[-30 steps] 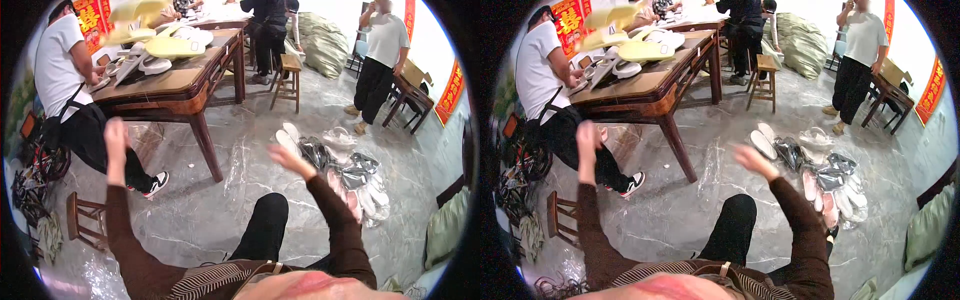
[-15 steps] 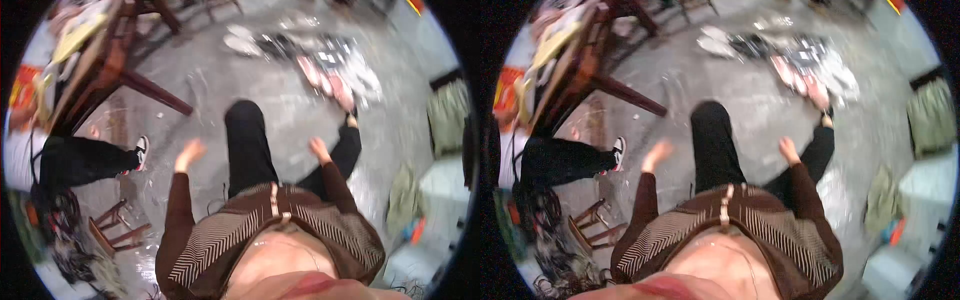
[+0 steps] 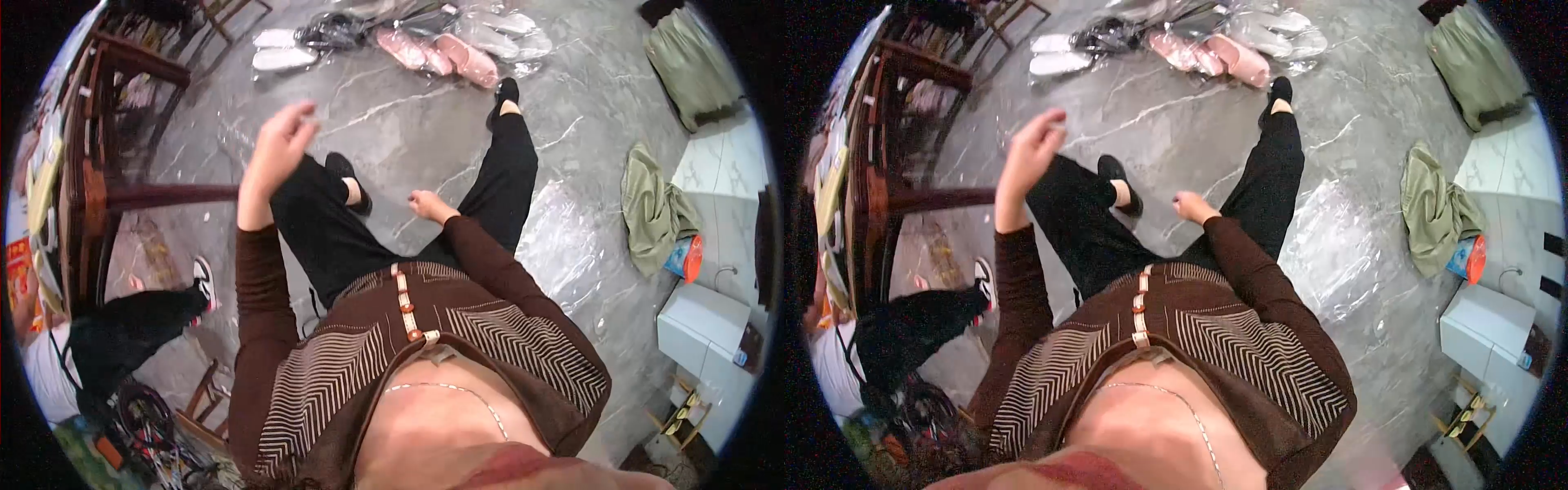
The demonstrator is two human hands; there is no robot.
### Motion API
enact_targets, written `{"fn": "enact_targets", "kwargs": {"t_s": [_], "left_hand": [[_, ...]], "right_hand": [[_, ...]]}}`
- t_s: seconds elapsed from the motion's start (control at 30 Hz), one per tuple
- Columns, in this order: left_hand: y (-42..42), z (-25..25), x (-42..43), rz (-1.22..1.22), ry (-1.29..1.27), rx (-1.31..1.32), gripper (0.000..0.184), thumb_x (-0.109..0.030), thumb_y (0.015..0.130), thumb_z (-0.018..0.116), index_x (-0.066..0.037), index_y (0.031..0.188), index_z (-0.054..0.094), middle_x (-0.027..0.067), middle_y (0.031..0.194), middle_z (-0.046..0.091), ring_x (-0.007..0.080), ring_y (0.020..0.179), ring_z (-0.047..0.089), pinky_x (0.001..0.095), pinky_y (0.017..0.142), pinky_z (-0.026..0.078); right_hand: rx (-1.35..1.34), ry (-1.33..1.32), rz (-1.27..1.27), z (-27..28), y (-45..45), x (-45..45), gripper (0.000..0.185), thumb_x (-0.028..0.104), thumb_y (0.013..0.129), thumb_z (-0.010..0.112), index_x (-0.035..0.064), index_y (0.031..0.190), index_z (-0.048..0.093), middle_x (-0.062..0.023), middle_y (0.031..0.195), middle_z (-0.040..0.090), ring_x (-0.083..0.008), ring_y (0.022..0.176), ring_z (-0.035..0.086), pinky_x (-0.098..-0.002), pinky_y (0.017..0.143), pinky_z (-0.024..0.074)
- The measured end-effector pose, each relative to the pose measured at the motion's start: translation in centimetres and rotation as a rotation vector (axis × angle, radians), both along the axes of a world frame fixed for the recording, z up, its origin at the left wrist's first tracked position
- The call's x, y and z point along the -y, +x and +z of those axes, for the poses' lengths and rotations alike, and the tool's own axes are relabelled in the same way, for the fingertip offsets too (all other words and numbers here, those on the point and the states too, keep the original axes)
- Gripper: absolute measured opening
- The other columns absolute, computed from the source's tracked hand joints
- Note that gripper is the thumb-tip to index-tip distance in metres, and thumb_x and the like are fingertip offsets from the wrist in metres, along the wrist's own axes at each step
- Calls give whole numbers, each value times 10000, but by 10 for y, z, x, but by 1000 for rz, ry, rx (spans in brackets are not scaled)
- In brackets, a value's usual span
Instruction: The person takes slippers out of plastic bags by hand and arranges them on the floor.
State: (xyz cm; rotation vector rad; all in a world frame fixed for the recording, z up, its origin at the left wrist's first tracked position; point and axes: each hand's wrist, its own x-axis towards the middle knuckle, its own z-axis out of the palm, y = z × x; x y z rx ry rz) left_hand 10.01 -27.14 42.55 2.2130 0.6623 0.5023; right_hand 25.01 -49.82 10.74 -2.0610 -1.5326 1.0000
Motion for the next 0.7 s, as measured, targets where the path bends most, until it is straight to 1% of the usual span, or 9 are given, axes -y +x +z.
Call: {"fn": "enact_targets", "kwargs": {"t_s": [0.07,0.17,0.4,0.5,0.53,0.57,0.6,0.67,0.7], "left_hand": [[11,-26,-5,-39,71,4,288,-115,782,570,-2,1044,534,120,908,604,162,712,556,266,654,448],[21,-56,-16,24,-20,-85,289,-131,772,575,4,1026,540,152,906,597,197,704,579,280,654,456],[35,-142,-51,147,51,-155,279,-186,779,566,1,987,562,145,830,614,219,732,606,294,662,466],[54,-142,-56,88,-82,-98,271,-191,810,534,11,988,557,111,839,615,159,719,587,277,626,467],[58,-140,-61,82,-270,-66,282,-204,813,524,6,1000,552,94,833,607,151,705,582,267,605,465],[60,-138,-65,81,-456,-32,294,-218,817,514,0,1011,546,78,828,600,143,691,577,258,583,464],[62,-136,-68,107,-459,-33,294,-218,817,514,0,1011,546,78,828,600,143,691,577,258,583,464],[70,-132,-79,195,-792,10,322,-241,816,505,-22,1051,529,58,839,582,133,671,567,247,557,462],[71,-134,-89,207,-797,11,322,-241,816,505,-22,1051,529,58,839,582,133,671,567,247,557,462]], "right_hand": [[-153,66,-188,-1,2,-8,249,209,760,506,42,925,588,-159,840,607,-304,812,580,-363,708,459],[-248,5,-247,-11,3,-17,253,211,744,539,48,930,591,-150,814,613,-285,782,589,-349,695,461],[-225,-97,-300,-59,17,-25,265,196,732,563,11,919,592,-149,742,614,-216,654,592,-322,614,470],[-273,-135,-299,-45,36,-27,276,181,722,574,-3,926,594,-149,714,610,-192,617,584,-313,586,471],[-313,-142,-297,-38,45,-34,284,171,714,582,-8,934,595,-147,701,608,-181,604,579,-307,573,470],[-280,-71,-291,-40,60,-38,297,166,703,592,-5,946,595,-142,697,610,-184,612,582,-307,580,471],[-253,-2,-284,-43,78,-41,312,162,692,602,-2,957,595,-137,694,612,-187,620,584,-306,587,471],[18,75,-212,-26,117,-52,324,149,675,622,-4,959,592,-122,725,616,-187,652,583,-304,610,470],[27,40,-258,-25,141,-57,330,138,666,632,0,962,590,-111,758,613,-189,686,579,-304,638,468]]}}
